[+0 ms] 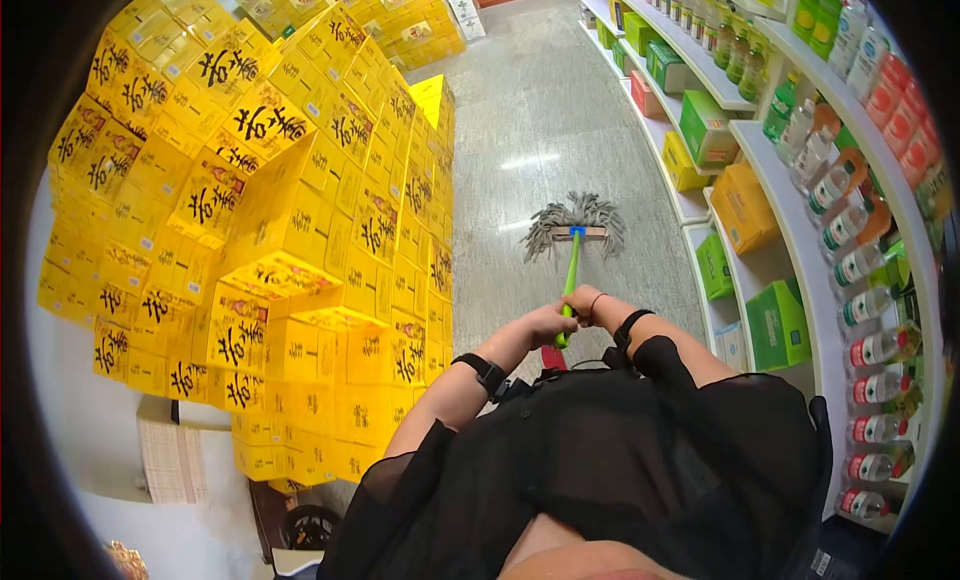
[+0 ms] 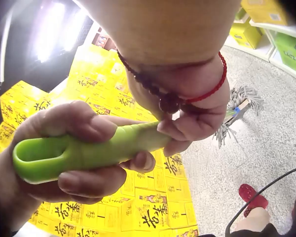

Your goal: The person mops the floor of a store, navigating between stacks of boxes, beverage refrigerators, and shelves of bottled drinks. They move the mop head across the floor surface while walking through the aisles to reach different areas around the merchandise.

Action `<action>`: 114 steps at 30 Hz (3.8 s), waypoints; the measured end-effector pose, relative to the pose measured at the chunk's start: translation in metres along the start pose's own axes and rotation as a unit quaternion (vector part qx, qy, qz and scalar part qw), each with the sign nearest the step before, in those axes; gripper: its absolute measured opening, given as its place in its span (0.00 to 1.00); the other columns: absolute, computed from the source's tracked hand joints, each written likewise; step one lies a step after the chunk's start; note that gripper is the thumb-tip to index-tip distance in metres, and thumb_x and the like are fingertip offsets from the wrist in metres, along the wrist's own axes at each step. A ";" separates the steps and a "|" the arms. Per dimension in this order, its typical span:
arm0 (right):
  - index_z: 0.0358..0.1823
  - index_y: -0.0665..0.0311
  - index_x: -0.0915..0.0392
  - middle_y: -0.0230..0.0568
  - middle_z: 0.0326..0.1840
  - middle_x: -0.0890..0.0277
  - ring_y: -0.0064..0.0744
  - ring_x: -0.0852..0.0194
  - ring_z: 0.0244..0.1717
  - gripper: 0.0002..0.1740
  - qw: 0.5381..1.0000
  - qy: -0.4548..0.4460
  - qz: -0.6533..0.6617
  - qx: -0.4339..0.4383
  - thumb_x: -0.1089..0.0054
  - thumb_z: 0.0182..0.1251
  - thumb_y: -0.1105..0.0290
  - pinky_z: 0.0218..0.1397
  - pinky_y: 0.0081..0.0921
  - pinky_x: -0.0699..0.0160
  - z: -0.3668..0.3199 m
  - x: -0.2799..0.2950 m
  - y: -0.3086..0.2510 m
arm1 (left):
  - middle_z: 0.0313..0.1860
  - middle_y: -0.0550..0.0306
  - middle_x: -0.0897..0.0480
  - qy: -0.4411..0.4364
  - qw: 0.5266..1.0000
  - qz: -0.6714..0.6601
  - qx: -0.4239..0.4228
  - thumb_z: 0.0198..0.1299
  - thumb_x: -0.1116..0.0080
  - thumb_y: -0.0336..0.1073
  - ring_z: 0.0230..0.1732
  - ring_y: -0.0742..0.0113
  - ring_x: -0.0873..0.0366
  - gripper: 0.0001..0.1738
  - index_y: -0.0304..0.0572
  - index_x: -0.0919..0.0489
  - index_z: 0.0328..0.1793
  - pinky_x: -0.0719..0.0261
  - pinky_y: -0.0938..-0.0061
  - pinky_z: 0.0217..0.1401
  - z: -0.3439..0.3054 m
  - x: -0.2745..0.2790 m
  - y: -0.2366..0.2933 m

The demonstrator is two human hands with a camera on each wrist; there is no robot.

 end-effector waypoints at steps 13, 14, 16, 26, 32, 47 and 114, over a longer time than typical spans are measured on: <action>0.34 0.67 0.27 0.40 0.21 0.30 0.29 0.35 0.13 0.14 0.994 0.063 0.088 -0.020 0.51 0.63 0.62 0.12 0.27 0.38 0.133 0.076 -0.167 | 0.31 0.63 0.31 -0.055 0.998 0.030 0.012 0.50 0.44 0.33 0.27 0.74 0.33 0.21 0.44 0.32 0.52 0.33 0.78 0.24 0.095 0.175 0.137; 0.34 0.67 0.27 0.40 0.21 0.30 0.29 0.35 0.13 0.14 0.994 0.061 0.092 -0.020 0.51 0.63 0.62 0.12 0.27 0.38 0.152 0.081 -0.174 | 0.31 0.63 0.31 -0.036 0.999 0.029 0.005 0.50 0.44 0.33 0.28 0.74 0.33 0.21 0.44 0.32 0.52 0.32 0.77 0.24 0.108 0.188 0.141; 0.35 0.67 0.27 0.40 0.20 0.30 0.29 0.36 0.13 0.15 0.997 0.071 0.042 -0.006 0.51 0.64 0.60 0.12 0.26 0.39 0.176 0.095 -0.189 | 0.31 0.63 0.31 -0.060 0.997 0.042 0.009 0.50 0.44 0.33 0.28 0.74 0.32 0.21 0.44 0.32 0.51 0.32 0.77 0.25 0.123 0.208 0.158; 0.35 0.65 0.27 0.36 0.18 0.32 0.27 0.39 0.12 0.11 0.993 0.044 0.102 -0.027 0.52 0.64 0.65 0.11 0.25 0.43 0.308 0.201 -0.323 | 0.29 0.65 0.31 -0.020 0.999 0.039 -0.005 0.49 0.47 0.31 0.26 0.76 0.33 0.17 0.47 0.31 0.48 0.33 0.78 0.24 0.250 0.336 0.274; 0.30 0.65 0.27 0.38 0.19 0.31 0.27 0.37 0.11 0.11 0.995 -0.004 0.099 -0.013 0.49 0.62 0.64 0.09 0.24 0.41 0.391 0.267 -0.410 | 0.31 0.65 0.30 -0.006 1.000 0.015 0.009 0.49 0.47 0.30 0.28 0.74 0.32 0.19 0.46 0.32 0.50 0.32 0.78 0.27 0.324 0.417 0.352; 0.32 0.63 0.28 0.35 0.17 0.31 0.23 0.38 0.11 0.12 0.996 0.019 0.065 -0.060 0.52 0.65 0.62 0.10 0.21 0.40 0.583 0.372 -0.598 | 0.30 0.63 0.31 -0.009 1.000 0.015 -0.025 0.48 0.50 0.29 0.26 0.74 0.32 0.17 0.43 0.31 0.48 0.32 0.77 0.26 0.464 0.613 0.500; 0.32 0.68 0.27 0.40 0.14 0.34 0.25 0.45 0.08 0.14 0.985 0.107 0.128 -0.046 0.55 0.67 0.63 0.09 0.22 0.45 1.299 0.938 -1.386 | 0.34 0.63 0.28 -0.079 0.992 0.103 0.012 0.48 0.46 0.29 0.31 0.74 0.30 0.22 0.45 0.32 0.53 0.30 0.77 0.30 1.119 1.370 1.217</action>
Point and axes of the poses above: each hand's wrist, its own z-axis towards the middle knuckle, its own x-axis out of the back of the hand, y = z × x, the point moved 4 cm from there along z, towards the middle knuckle
